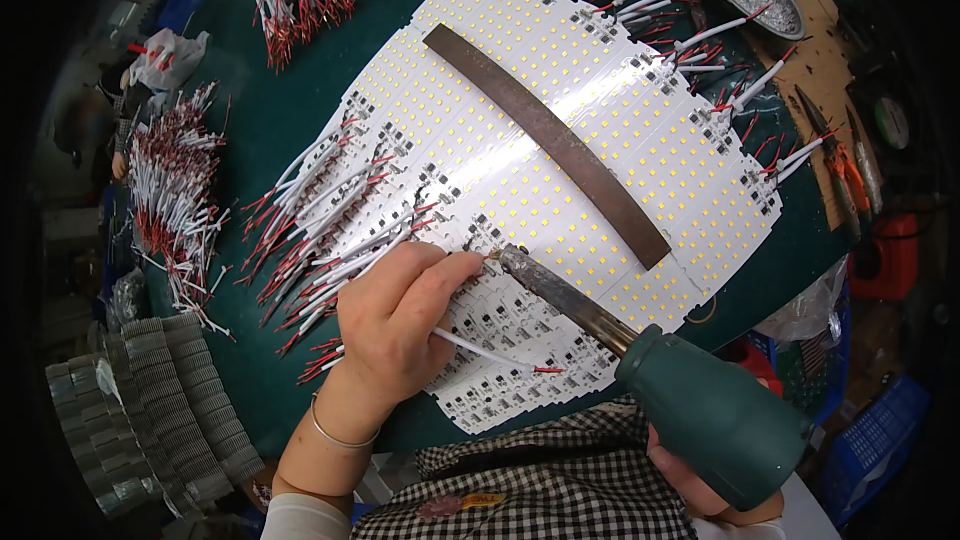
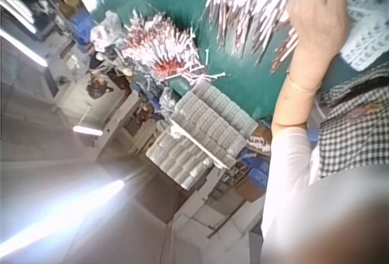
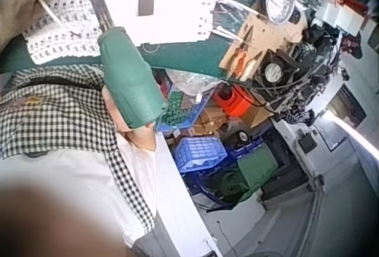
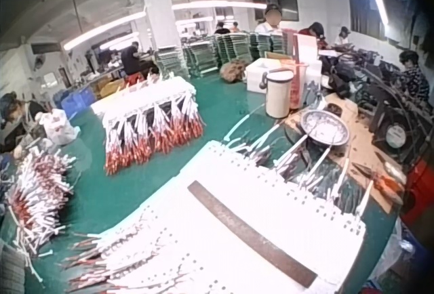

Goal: The person solders individual wires onto terminal pads on an LED panel with a soldering iron.

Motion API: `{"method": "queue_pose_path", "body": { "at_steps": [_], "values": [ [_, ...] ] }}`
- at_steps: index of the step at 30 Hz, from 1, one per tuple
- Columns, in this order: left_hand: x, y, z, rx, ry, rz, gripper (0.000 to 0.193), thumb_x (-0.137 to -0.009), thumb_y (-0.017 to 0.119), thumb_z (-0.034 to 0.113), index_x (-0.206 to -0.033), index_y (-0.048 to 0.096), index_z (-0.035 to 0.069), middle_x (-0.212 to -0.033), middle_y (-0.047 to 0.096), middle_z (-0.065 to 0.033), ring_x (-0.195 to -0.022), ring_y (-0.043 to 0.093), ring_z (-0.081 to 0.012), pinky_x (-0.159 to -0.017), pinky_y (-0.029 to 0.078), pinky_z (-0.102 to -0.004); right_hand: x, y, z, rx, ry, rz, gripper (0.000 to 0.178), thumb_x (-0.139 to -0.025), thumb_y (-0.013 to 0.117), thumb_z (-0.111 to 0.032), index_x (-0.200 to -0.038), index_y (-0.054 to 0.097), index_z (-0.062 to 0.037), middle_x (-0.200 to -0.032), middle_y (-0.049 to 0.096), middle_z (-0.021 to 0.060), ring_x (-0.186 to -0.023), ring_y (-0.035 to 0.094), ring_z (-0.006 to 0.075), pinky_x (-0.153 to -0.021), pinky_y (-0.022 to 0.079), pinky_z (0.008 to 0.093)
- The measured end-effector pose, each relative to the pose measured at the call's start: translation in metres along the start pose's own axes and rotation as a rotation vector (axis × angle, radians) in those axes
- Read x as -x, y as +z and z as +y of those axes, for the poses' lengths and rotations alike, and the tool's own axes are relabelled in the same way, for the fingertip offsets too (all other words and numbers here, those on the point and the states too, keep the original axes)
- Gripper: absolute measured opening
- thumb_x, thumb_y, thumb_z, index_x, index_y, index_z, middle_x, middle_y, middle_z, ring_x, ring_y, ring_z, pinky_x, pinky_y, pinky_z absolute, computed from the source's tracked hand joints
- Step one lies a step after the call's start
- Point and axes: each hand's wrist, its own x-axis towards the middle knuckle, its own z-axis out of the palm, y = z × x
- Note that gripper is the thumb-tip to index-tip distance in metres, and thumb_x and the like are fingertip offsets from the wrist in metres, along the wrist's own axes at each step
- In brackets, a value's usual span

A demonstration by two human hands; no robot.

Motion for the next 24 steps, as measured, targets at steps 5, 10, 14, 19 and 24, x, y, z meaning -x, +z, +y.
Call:
{"method": "queue_pose_path", "body": {
  "at_steps": [5, 10, 14, 19, 24],
  "values": [
    [0.001, 0.002, 0.0, 0.0, 0.012, 0.006, 0.035, -0.064, 0.063, 0.0, -0.099, 0.064, 0.001, -0.075, 0.055, -0.0069, -0.058, 0.055, -0.0198, -0.045, 0.043, -0.0308, 0.001, 0.008, 0.004, -0.029, -0.069, 0.046, 0.064, -0.068, 0.069, -0.005, -0.126, 0.046, 0.0088, -0.071, 0.059, 0.0139, -0.053, 0.055, 0.0166, -0.05, 0.042, 0.0239],
    [0.003, 0.001, -0.001, -0.011, 0.014, 0.002, 0.035, -0.064, 0.063, 0.001, -0.099, 0.063, 0.001, -0.075, 0.055, -0.0071, -0.058, 0.055, -0.0196, -0.045, 0.043, -0.0308, -0.016, 0.013, -0.038, -0.527, 0.24, 0.285, 0.066, -0.065, 0.071, -0.006, -0.122, 0.044, 0.0144, -0.072, 0.06, 0.0156, -0.046, 0.054, 0.0143, -0.042, 0.046, 0.0233],
    [-0.001, 0.0, 0.001, 0.012, -0.047, -0.017, 0.041, -0.057, 0.062, -0.007, -0.097, 0.066, 0.003, -0.075, 0.058, -0.01, -0.059, 0.058, -0.0236, -0.046, 0.045, -0.0312, -0.018, 0.003, -0.031, -0.505, 0.207, 0.192, 0.064, -0.066, 0.07, -0.006, -0.12, 0.044, 0.0162, -0.072, 0.06, 0.0163, -0.046, 0.055, 0.0156, -0.042, 0.049, 0.0246],
    [-0.008, -0.001, 0.003, -0.002, -0.016, -0.018, 0.042, -0.059, 0.063, 0.0, -0.1, 0.064, 0.002, -0.077, 0.057, -0.0077, -0.06, 0.058, -0.0227, -0.049, 0.045, -0.0326, -0.02, -0.003, -0.044, -0.589, 0.225, 0.281, 0.062, -0.067, 0.069, -0.006, -0.12, 0.044, 0.0151, -0.067, 0.058, 0.0154, -0.045, 0.055, 0.0162, -0.042, 0.05, 0.0253],
    [-0.005, -0.013, 0.009, 0.006, -0.073, -0.071, 0.044, -0.056, 0.066, -0.001, -0.1, 0.064, 0.002, -0.079, 0.059, -0.0102, -0.063, 0.059, -0.0265, -0.053, 0.047, -0.034, -0.039, -0.031, -0.041, -0.709, -0.183, 0.413, 0.062, -0.069, 0.07, -0.006, -0.123, 0.045, 0.014, -0.071, 0.057, 0.013, -0.052, 0.057, 0.0173, -0.047, 0.051, 0.0273]
  ]
}}
